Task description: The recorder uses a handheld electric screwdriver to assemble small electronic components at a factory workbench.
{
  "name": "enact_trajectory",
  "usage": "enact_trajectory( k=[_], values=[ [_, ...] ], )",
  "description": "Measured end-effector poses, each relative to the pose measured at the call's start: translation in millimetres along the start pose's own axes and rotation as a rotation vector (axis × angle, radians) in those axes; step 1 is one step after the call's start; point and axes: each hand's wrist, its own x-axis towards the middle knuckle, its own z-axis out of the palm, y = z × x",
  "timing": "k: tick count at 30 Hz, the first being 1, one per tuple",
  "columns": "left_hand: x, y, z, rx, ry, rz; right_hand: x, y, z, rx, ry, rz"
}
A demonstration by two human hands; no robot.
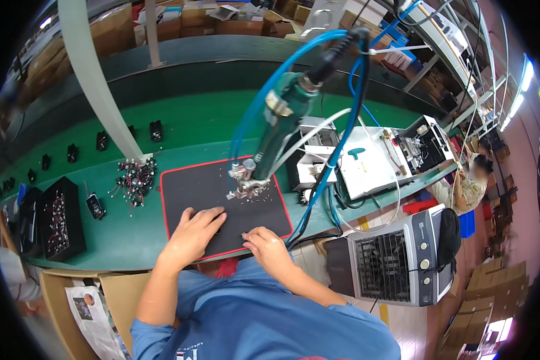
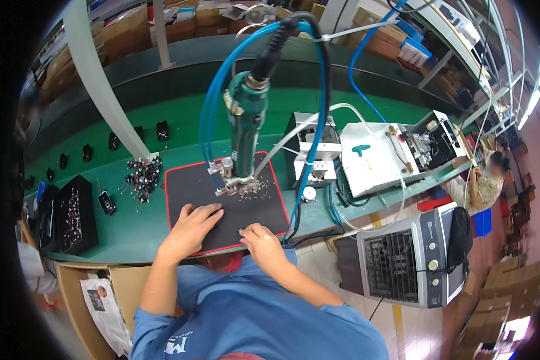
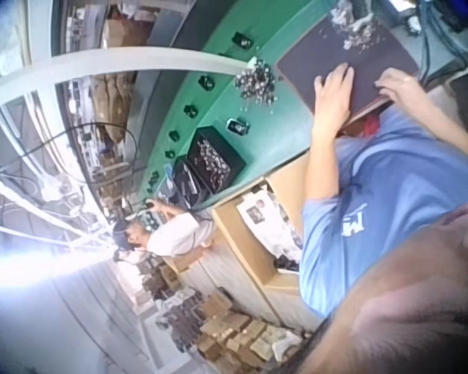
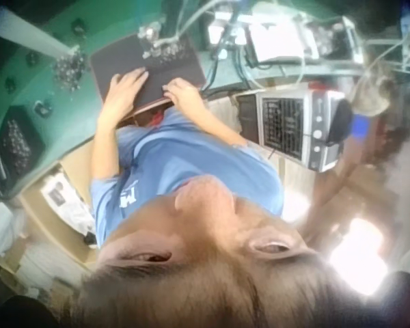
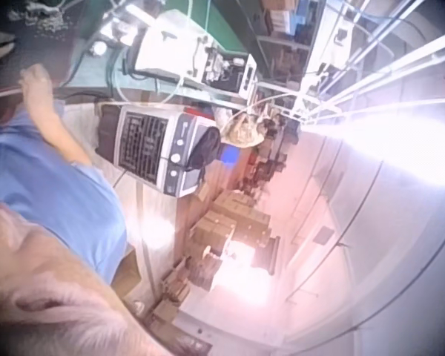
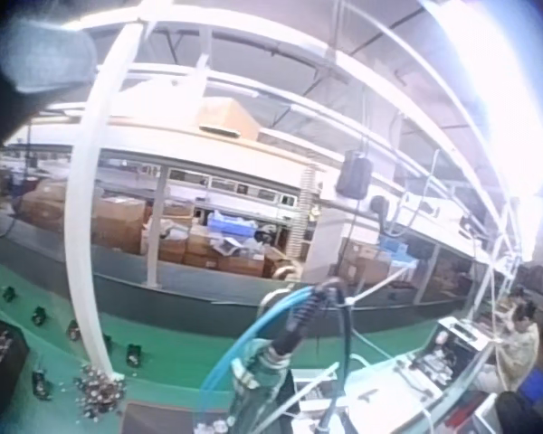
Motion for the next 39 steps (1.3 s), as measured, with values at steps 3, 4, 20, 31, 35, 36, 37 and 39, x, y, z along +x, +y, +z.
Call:
enact_trajectory(
  k=[3,4,20,31,35,36,37,39],
  values=[
    [0,-12,-3,0.130,-0.091,0.045,-1,8,0,-0.044,-0.016,-0.007],
    [-1,-10,-6,0.133,-0.093,0.057,-1,10,0,-0.081,-0.017,-0.027],
    [3,0,72,0.030,0.465,-0.421,0,13,10,-0.046,0.087,-0.021],
    [-29,-9,44,-0.134,0.352,-0.351,9,-7,13,-0.009,0.082,-0.086],
    [-24,-5,45,-0.154,0.354,-0.309,24,-30,14,0.123,0.041,-0.126],
    [-15,-3,42,-0.172,0.304,-0.274,27,-32,15,0.092,0.109,-0.128],
    [-9,-3,46,-0.185,0.289,-0.259,29,-32,16,0.070,0.139,-0.104],
    [-3,0,55,-0.207,0.350,-0.211,35,-34,16,0.054,0.176,-0.068]
  ],
)
